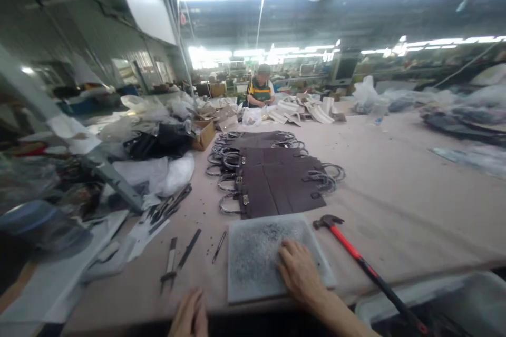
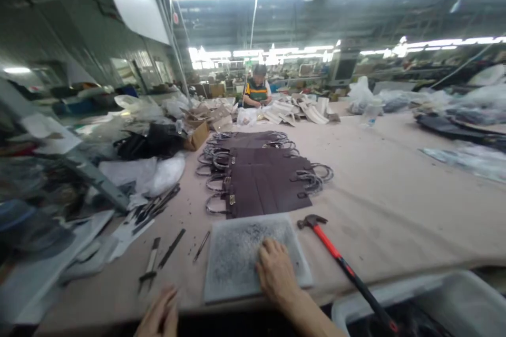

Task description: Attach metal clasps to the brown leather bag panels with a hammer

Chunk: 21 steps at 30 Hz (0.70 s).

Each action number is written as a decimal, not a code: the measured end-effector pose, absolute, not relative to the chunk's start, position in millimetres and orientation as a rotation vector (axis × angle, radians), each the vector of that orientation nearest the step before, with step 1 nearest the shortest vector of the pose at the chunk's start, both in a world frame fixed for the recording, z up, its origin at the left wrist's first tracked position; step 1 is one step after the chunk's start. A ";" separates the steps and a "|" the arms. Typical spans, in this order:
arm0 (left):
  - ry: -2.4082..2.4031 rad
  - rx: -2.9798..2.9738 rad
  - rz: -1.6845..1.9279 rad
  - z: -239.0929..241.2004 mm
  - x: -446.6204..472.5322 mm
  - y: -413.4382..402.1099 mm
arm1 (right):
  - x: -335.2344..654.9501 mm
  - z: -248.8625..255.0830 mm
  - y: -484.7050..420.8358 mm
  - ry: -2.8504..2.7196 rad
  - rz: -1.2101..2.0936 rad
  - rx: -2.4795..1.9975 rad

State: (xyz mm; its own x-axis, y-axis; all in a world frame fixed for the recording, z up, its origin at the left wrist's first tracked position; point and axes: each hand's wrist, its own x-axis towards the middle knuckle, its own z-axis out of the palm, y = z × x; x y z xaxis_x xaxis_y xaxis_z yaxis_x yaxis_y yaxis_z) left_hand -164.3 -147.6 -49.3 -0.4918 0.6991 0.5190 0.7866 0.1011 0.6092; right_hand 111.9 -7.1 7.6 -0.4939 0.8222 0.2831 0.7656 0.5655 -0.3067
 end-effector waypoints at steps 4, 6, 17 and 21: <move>-2.131 -1.962 -1.020 -14.7 -160.8 -50.4 | 137.5 -8.8 8.0 -2.314 0.196 -1.250; -2.085 -2.197 -0.739 0.5 -158.5 4.0 | 140.7 -12.9 7.1 -2.285 0.198 -1.210; -1.941 -2.502 0.269 13.2 -193.8 117.1 | 138.7 -20.1 5.4 -2.148 0.075 -1.186; -1.730 -2.603 0.370 44.7 -201.2 126.9 | 139.9 -35.9 12.5 -2.092 -0.029 -1.115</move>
